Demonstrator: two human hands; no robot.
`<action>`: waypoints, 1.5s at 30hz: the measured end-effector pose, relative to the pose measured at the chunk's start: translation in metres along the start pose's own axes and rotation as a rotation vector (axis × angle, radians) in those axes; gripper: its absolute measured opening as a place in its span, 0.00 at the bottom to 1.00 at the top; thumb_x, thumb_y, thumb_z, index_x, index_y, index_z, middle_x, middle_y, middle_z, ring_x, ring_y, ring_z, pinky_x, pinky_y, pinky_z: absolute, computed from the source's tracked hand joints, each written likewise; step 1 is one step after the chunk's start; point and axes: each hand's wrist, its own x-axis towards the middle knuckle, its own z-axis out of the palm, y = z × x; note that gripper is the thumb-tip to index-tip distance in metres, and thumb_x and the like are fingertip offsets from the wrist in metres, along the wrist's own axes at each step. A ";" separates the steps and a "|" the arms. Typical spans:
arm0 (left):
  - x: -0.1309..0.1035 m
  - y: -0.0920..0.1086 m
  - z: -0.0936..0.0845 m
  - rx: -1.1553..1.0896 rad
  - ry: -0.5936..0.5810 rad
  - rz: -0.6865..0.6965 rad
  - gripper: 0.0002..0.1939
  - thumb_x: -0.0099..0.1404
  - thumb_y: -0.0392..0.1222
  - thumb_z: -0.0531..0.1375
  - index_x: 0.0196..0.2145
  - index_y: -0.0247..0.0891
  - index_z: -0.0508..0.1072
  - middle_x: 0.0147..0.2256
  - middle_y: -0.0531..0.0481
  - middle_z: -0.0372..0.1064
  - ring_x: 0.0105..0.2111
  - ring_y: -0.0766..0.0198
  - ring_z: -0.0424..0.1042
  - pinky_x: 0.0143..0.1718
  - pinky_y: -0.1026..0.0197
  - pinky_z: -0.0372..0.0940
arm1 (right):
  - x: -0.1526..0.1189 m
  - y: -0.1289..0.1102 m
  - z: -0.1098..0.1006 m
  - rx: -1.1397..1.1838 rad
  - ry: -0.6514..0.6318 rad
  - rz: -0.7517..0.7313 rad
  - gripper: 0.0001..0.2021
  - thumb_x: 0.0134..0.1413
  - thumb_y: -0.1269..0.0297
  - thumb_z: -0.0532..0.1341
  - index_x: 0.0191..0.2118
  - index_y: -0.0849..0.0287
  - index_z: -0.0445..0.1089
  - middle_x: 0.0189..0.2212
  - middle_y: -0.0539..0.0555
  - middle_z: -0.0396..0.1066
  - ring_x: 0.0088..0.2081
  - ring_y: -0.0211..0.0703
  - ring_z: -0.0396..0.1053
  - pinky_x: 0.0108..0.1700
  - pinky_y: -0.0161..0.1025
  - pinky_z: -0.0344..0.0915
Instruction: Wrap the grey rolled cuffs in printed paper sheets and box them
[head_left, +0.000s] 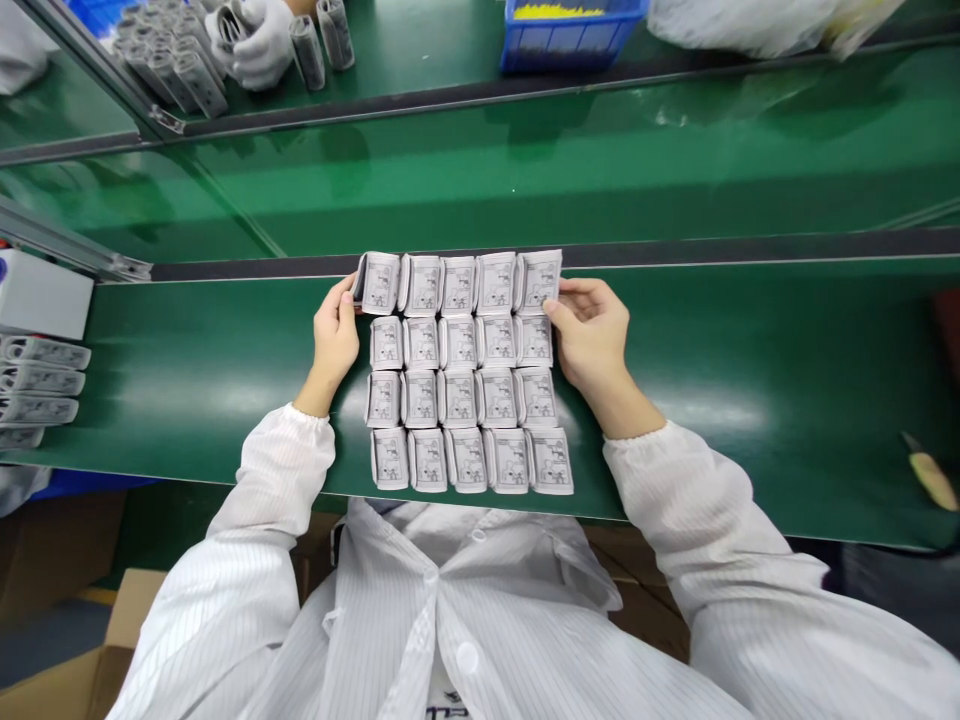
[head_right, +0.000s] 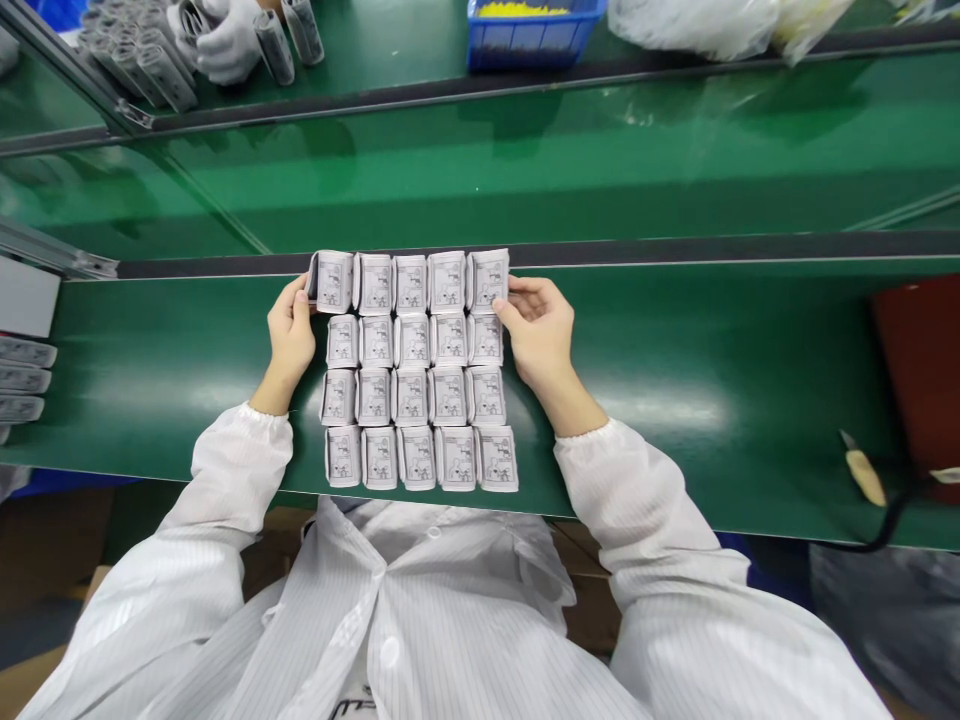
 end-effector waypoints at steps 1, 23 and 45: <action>0.000 0.000 0.000 -0.002 0.004 -0.002 0.33 0.81 0.73 0.56 0.64 0.47 0.82 0.63 0.41 0.83 0.63 0.48 0.84 0.64 0.45 0.81 | 0.000 0.000 0.000 0.007 0.003 -0.001 0.31 0.45 0.37 0.86 0.46 0.49 0.79 0.48 0.54 0.85 0.52 0.53 0.86 0.63 0.56 0.84; -0.002 0.021 0.002 0.057 -0.025 0.010 0.32 0.80 0.70 0.61 0.65 0.43 0.81 0.49 0.42 0.88 0.49 0.52 0.89 0.60 0.45 0.83 | -0.003 -0.018 0.006 -0.020 -0.042 0.031 0.33 0.44 0.32 0.84 0.46 0.48 0.79 0.53 0.57 0.87 0.56 0.59 0.86 0.67 0.64 0.83; 0.000 0.014 0.001 0.046 -0.087 -0.025 0.32 0.77 0.68 0.66 0.67 0.44 0.78 0.56 0.40 0.87 0.55 0.50 0.88 0.64 0.43 0.82 | -0.003 -0.025 0.007 -0.066 -0.173 0.051 0.34 0.52 0.27 0.79 0.51 0.47 0.77 0.62 0.58 0.84 0.62 0.58 0.84 0.73 0.62 0.78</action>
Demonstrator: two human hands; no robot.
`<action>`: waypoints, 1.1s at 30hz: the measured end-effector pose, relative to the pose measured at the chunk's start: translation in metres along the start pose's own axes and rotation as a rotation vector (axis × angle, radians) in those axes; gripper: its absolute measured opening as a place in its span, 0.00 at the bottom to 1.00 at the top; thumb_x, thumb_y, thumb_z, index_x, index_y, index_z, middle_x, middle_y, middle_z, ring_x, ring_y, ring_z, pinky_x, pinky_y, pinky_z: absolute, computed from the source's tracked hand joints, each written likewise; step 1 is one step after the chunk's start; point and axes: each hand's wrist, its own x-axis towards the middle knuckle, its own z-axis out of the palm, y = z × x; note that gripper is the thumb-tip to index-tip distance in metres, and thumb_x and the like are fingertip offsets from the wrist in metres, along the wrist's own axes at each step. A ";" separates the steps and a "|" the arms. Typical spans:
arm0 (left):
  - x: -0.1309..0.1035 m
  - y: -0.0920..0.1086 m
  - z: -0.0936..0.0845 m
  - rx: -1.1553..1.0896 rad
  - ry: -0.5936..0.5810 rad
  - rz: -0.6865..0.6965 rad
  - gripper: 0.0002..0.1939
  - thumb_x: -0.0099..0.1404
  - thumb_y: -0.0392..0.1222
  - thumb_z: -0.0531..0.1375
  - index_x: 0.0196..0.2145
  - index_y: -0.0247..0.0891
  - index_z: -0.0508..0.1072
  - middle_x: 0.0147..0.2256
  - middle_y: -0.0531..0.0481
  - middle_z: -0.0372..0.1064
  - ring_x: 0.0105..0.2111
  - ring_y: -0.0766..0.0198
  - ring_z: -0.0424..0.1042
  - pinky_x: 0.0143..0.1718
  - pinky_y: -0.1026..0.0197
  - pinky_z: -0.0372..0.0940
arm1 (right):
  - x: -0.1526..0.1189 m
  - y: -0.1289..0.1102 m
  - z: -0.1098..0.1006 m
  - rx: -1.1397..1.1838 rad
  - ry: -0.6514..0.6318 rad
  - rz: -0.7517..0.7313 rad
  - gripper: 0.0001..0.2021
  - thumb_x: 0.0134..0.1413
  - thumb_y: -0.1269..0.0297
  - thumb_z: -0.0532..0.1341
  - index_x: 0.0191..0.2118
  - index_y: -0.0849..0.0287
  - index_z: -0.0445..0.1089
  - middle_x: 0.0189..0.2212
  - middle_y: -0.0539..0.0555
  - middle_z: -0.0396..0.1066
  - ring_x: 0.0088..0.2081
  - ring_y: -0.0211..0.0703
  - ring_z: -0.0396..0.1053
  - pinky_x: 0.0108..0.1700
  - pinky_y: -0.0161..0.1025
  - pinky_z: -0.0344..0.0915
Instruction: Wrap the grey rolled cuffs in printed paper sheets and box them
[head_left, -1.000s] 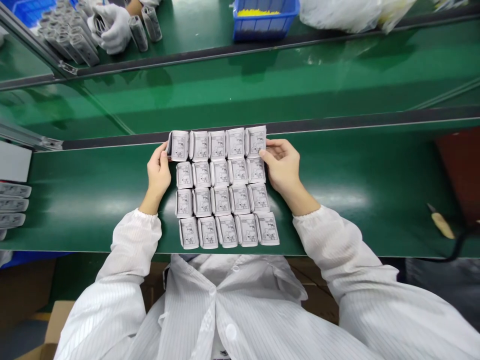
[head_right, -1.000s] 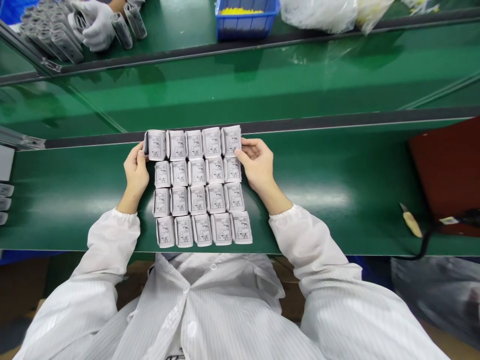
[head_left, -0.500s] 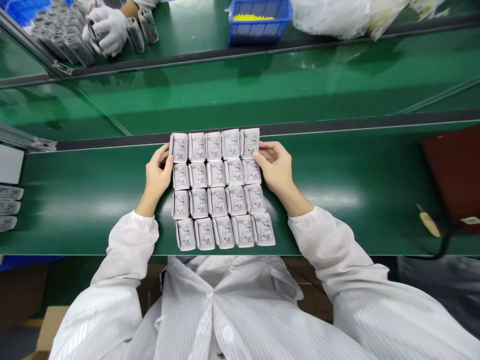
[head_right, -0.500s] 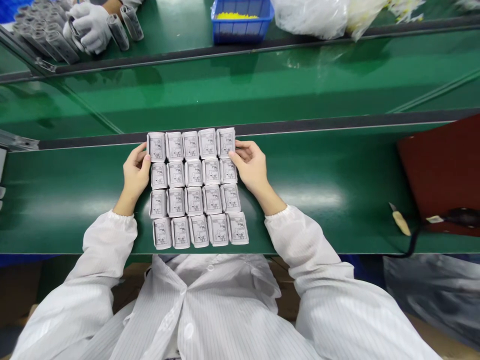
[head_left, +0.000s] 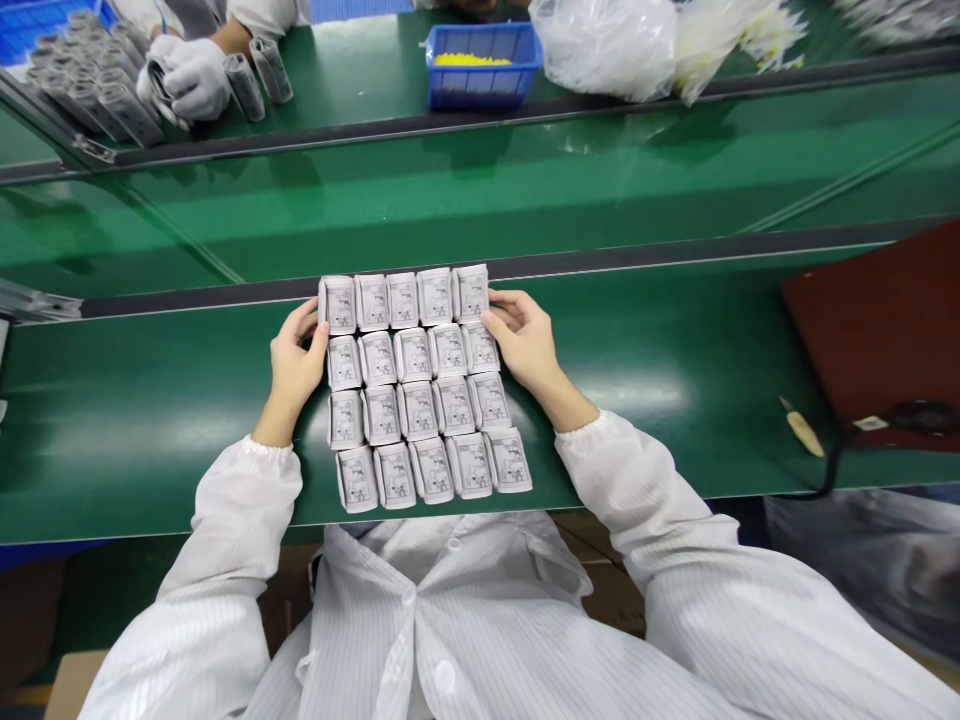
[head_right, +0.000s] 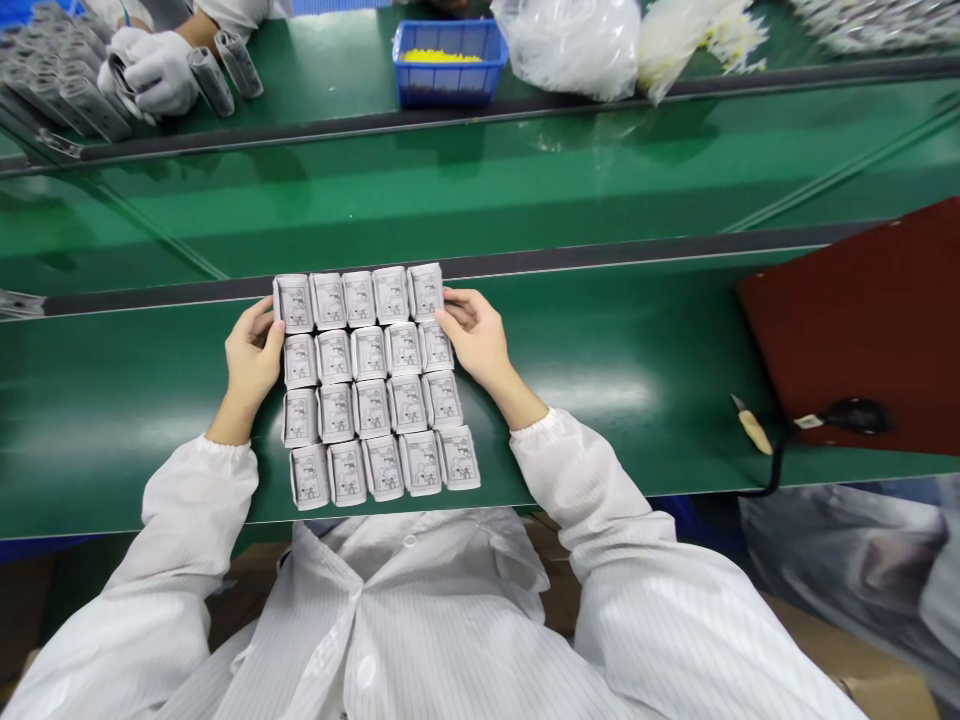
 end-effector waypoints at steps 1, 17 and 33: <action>0.000 0.000 0.000 -0.008 0.007 0.003 0.32 0.77 0.68 0.66 0.66 0.44 0.78 0.56 0.40 0.87 0.55 0.50 0.89 0.64 0.44 0.82 | 0.000 0.000 0.000 -0.001 -0.004 -0.003 0.34 0.52 0.27 0.79 0.51 0.47 0.77 0.62 0.58 0.84 0.62 0.59 0.84 0.73 0.62 0.78; 0.000 0.007 0.001 -0.037 0.020 -0.023 0.35 0.73 0.70 0.69 0.64 0.42 0.79 0.55 0.38 0.87 0.55 0.48 0.89 0.65 0.42 0.82 | 0.000 0.002 -0.002 -0.041 -0.083 -0.026 0.29 0.62 0.37 0.75 0.61 0.47 0.78 0.67 0.57 0.82 0.71 0.59 0.78 0.81 0.65 0.68; 0.001 0.005 0.001 -0.027 0.030 0.006 0.32 0.75 0.68 0.69 0.64 0.43 0.79 0.56 0.39 0.87 0.55 0.50 0.89 0.63 0.45 0.83 | -0.002 0.005 -0.001 -0.136 -0.038 -0.087 0.22 0.67 0.43 0.71 0.61 0.46 0.81 0.64 0.57 0.82 0.67 0.58 0.80 0.75 0.64 0.75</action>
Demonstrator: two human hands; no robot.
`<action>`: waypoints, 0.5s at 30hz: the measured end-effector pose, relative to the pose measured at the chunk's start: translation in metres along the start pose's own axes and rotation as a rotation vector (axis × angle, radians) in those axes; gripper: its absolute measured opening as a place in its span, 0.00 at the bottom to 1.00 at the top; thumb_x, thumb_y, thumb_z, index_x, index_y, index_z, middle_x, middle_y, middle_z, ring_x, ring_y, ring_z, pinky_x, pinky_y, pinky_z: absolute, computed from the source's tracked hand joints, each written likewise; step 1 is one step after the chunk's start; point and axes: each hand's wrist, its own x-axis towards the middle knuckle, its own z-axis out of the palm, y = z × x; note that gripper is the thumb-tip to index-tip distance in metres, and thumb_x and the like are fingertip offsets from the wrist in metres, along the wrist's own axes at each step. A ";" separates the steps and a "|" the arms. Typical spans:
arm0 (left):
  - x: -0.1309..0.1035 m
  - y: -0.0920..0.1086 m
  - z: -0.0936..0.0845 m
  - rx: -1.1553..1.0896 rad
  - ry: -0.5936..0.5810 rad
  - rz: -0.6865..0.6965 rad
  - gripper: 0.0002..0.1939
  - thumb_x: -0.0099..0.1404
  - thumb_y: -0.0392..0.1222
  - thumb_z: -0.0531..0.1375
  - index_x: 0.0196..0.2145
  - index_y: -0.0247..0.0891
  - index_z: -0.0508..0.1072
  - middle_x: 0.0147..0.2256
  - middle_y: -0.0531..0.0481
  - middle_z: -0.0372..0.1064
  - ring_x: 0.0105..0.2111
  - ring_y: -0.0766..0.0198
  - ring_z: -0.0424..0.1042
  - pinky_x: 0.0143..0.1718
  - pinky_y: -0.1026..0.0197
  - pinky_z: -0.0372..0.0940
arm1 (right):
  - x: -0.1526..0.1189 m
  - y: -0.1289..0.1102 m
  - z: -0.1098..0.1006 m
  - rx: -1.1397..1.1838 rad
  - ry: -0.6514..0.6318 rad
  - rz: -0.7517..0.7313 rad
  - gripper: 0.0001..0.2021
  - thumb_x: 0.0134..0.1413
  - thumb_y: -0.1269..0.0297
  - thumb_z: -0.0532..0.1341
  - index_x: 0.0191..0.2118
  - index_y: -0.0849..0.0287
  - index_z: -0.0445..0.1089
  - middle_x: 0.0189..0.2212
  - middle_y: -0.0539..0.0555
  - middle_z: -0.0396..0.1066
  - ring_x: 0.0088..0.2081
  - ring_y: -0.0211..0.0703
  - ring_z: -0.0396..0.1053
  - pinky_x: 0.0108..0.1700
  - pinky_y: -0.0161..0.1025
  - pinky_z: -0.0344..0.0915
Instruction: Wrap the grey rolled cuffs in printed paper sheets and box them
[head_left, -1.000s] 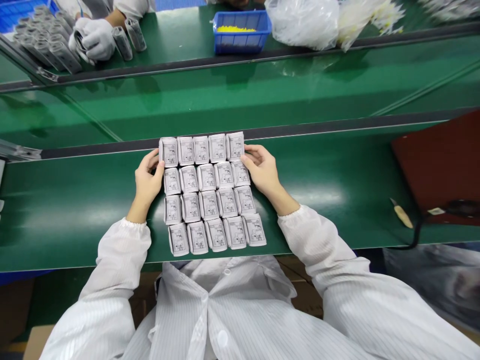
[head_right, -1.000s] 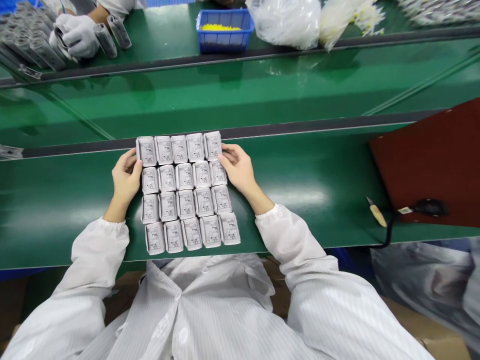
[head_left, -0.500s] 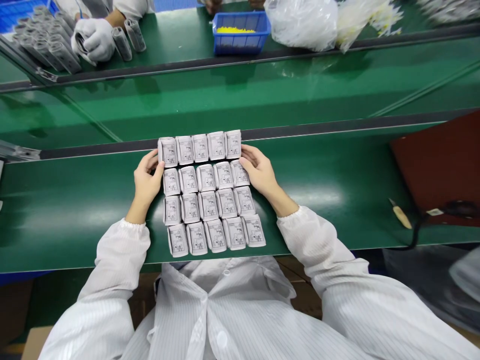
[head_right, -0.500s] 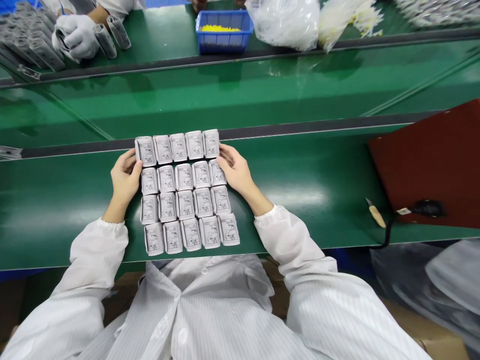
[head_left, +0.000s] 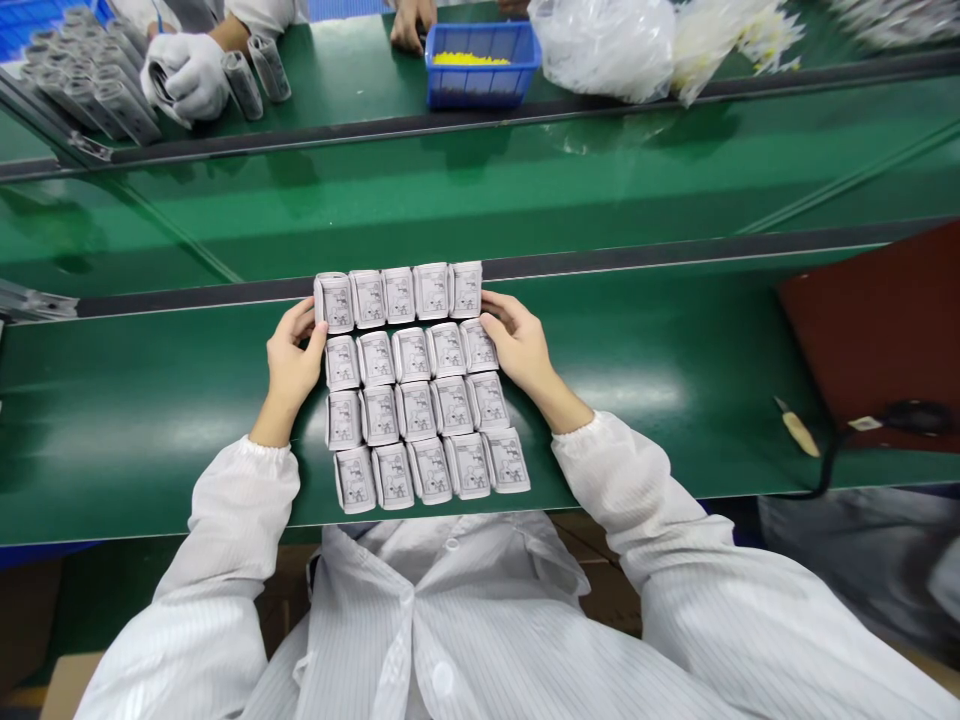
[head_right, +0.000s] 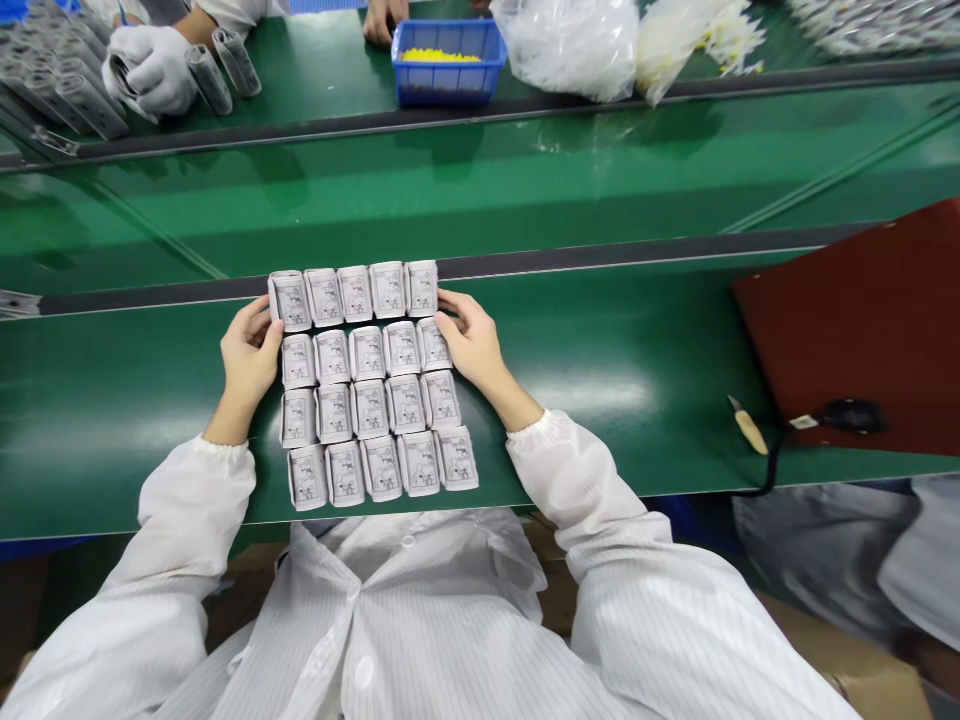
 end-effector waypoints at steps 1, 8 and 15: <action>0.000 0.000 0.000 -0.004 0.001 0.002 0.32 0.74 0.68 0.69 0.64 0.43 0.79 0.56 0.39 0.87 0.55 0.49 0.89 0.63 0.44 0.83 | 0.000 0.000 0.000 0.008 -0.009 0.009 0.23 0.67 0.43 0.71 0.61 0.45 0.80 0.65 0.57 0.82 0.67 0.58 0.80 0.76 0.64 0.74; 0.000 0.002 0.001 0.007 0.000 0.014 0.32 0.75 0.68 0.68 0.65 0.43 0.79 0.56 0.38 0.87 0.55 0.49 0.89 0.63 0.44 0.83 | -0.003 0.003 -0.001 0.009 -0.012 -0.066 0.27 0.68 0.40 0.70 0.67 0.40 0.79 0.72 0.56 0.75 0.71 0.59 0.76 0.72 0.62 0.79; 0.000 0.000 0.000 -0.004 -0.015 0.015 0.33 0.75 0.68 0.68 0.66 0.44 0.79 0.59 0.38 0.86 0.58 0.48 0.88 0.65 0.43 0.82 | -0.003 0.004 -0.004 -0.133 -0.042 -0.092 0.25 0.70 0.39 0.68 0.67 0.38 0.82 0.75 0.55 0.72 0.72 0.61 0.74 0.68 0.63 0.82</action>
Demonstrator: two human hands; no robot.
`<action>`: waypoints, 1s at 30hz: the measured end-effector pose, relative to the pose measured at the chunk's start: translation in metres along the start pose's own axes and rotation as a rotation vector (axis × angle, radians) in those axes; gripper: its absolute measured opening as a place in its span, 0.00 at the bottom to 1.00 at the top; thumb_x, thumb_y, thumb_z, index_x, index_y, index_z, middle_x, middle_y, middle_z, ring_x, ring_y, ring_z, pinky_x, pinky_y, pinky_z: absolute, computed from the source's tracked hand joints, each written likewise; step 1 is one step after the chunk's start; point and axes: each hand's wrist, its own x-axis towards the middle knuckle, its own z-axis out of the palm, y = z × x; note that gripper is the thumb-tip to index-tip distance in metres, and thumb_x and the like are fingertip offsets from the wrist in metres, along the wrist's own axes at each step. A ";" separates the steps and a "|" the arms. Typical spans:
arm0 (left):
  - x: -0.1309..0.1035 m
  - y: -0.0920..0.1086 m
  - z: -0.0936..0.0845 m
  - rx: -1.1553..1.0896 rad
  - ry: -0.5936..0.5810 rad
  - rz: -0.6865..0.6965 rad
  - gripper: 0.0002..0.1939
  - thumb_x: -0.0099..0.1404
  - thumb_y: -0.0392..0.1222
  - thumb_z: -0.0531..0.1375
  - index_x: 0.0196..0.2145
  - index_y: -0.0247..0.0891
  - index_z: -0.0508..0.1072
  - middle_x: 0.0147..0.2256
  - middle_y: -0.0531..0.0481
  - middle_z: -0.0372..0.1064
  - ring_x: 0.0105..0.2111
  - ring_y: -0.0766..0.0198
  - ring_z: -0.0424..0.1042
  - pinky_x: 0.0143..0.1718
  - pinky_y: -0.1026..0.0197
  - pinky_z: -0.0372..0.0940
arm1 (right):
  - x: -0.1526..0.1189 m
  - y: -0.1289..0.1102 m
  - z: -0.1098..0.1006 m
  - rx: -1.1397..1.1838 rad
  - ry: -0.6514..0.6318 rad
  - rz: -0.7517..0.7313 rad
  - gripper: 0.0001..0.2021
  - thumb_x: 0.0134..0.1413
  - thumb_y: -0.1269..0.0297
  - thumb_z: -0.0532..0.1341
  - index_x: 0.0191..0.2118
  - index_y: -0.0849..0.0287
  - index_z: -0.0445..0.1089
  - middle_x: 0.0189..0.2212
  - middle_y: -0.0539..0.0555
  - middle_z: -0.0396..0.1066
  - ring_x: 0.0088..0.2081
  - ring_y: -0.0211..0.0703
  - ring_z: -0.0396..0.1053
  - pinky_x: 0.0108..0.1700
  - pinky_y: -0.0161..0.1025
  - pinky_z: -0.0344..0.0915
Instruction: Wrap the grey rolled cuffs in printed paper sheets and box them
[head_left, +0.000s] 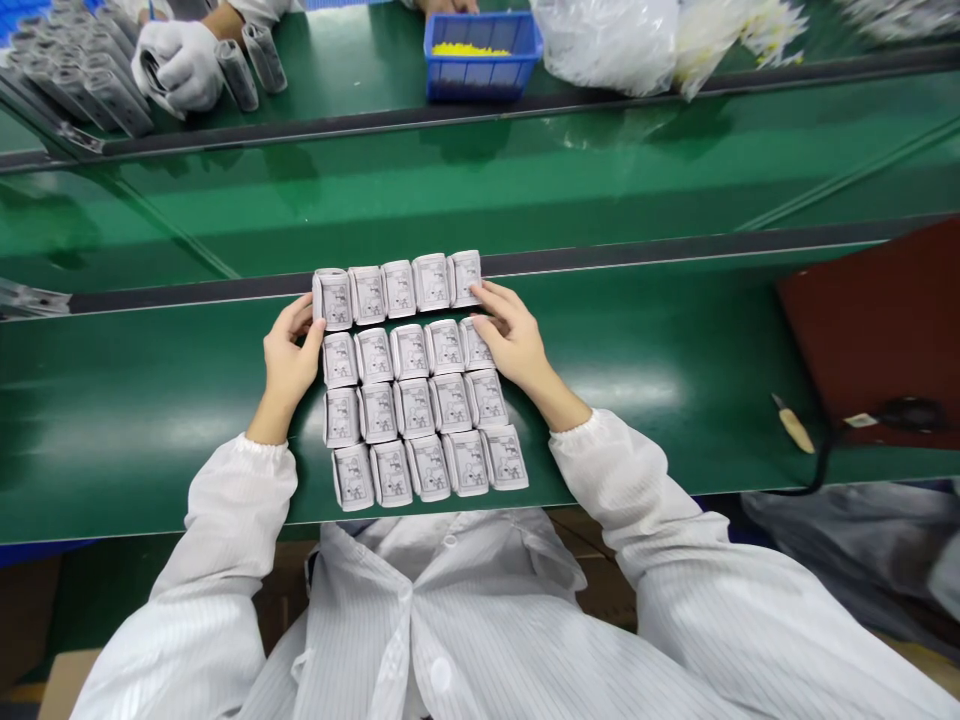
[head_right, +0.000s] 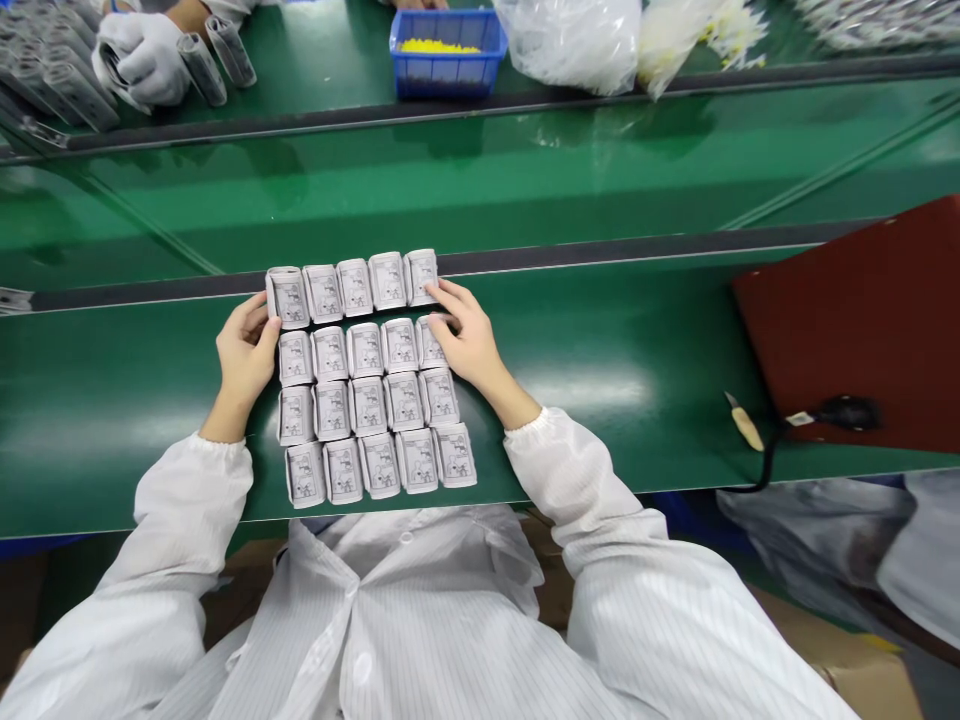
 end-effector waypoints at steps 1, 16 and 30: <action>0.000 -0.001 0.000 -0.002 -0.003 0.000 0.33 0.75 0.68 0.68 0.66 0.44 0.79 0.59 0.38 0.86 0.59 0.47 0.88 0.65 0.43 0.82 | 0.000 0.001 0.001 0.007 0.005 0.008 0.27 0.70 0.39 0.69 0.68 0.38 0.81 0.74 0.54 0.72 0.73 0.61 0.74 0.69 0.63 0.81; -0.001 0.000 0.001 0.000 0.008 -0.006 0.34 0.74 0.69 0.69 0.65 0.44 0.79 0.58 0.39 0.86 0.59 0.47 0.88 0.66 0.43 0.82 | 0.000 -0.010 -0.002 -0.012 0.023 0.028 0.26 0.68 0.37 0.70 0.66 0.38 0.83 0.72 0.55 0.76 0.74 0.64 0.73 0.74 0.70 0.75; 0.001 -0.007 -0.001 0.086 0.027 0.069 0.27 0.76 0.65 0.68 0.61 0.45 0.74 0.61 0.39 0.82 0.63 0.48 0.84 0.62 0.44 0.80 | -0.003 0.005 -0.001 0.012 -0.074 -0.125 0.33 0.72 0.36 0.65 0.75 0.40 0.72 0.75 0.57 0.71 0.75 0.65 0.71 0.76 0.67 0.74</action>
